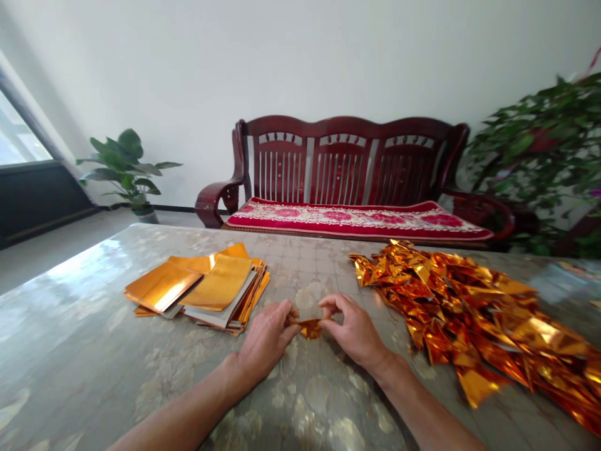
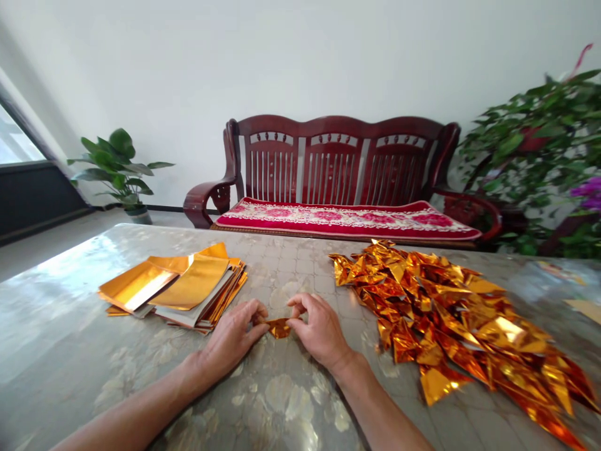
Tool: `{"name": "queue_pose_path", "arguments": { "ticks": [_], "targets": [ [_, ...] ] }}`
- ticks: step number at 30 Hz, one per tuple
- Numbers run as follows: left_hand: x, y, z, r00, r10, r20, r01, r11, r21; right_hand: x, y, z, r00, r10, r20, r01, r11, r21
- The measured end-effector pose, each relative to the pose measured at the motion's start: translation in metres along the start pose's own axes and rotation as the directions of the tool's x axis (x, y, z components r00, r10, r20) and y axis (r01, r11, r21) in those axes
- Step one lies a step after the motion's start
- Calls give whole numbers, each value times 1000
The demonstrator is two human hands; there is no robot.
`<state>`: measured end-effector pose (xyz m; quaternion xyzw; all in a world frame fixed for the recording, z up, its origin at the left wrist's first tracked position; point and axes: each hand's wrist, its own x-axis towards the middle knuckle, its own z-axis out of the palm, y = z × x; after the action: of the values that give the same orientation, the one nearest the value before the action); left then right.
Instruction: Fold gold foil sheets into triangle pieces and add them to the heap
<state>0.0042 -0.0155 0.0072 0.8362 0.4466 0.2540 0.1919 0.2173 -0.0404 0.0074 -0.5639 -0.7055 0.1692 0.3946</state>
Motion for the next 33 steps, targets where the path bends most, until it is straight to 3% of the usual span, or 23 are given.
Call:
{"name": "queue_pose_path", "arguments": {
  "ticks": [5,7,11,13,18,21,25,27,30,33],
  "targets": [
    [1,10,-3,991,131,-10,-129,984,126,0,-6,-3,992,-91,-88,96,994,55],
    [2,12,-4,985,161,-63,-153,982,107,1,-6,-1,985,-99,-139,111,990,84],
    [3,10,-3,946,202,-252,-205,979,13,1,-5,6,936,9,-351,33,993,114],
    [3,9,-3,920,201,-335,-217,976,-9,-1,-8,10,911,97,-401,-35,986,161],
    [1,8,-8,860,319,-399,-280,948,152,-7,-30,18,964,201,-173,-116,907,405],
    [-2,12,-12,824,465,-325,-350,868,353,-7,-43,23,957,260,-133,-152,833,532],
    [-5,19,-13,760,587,-279,-410,766,496,-7,-45,26,942,315,-112,-215,827,520],
    [-6,23,-12,767,586,-261,-412,762,500,-7,-42,26,946,304,-110,-219,853,474],
    [-5,25,-9,811,535,-237,-417,812,409,-8,-35,24,968,223,-114,-175,929,327],
    [-2,22,-5,853,407,-326,-357,912,203,-8,-30,21,987,124,-102,-111,986,123]
  ]
}}
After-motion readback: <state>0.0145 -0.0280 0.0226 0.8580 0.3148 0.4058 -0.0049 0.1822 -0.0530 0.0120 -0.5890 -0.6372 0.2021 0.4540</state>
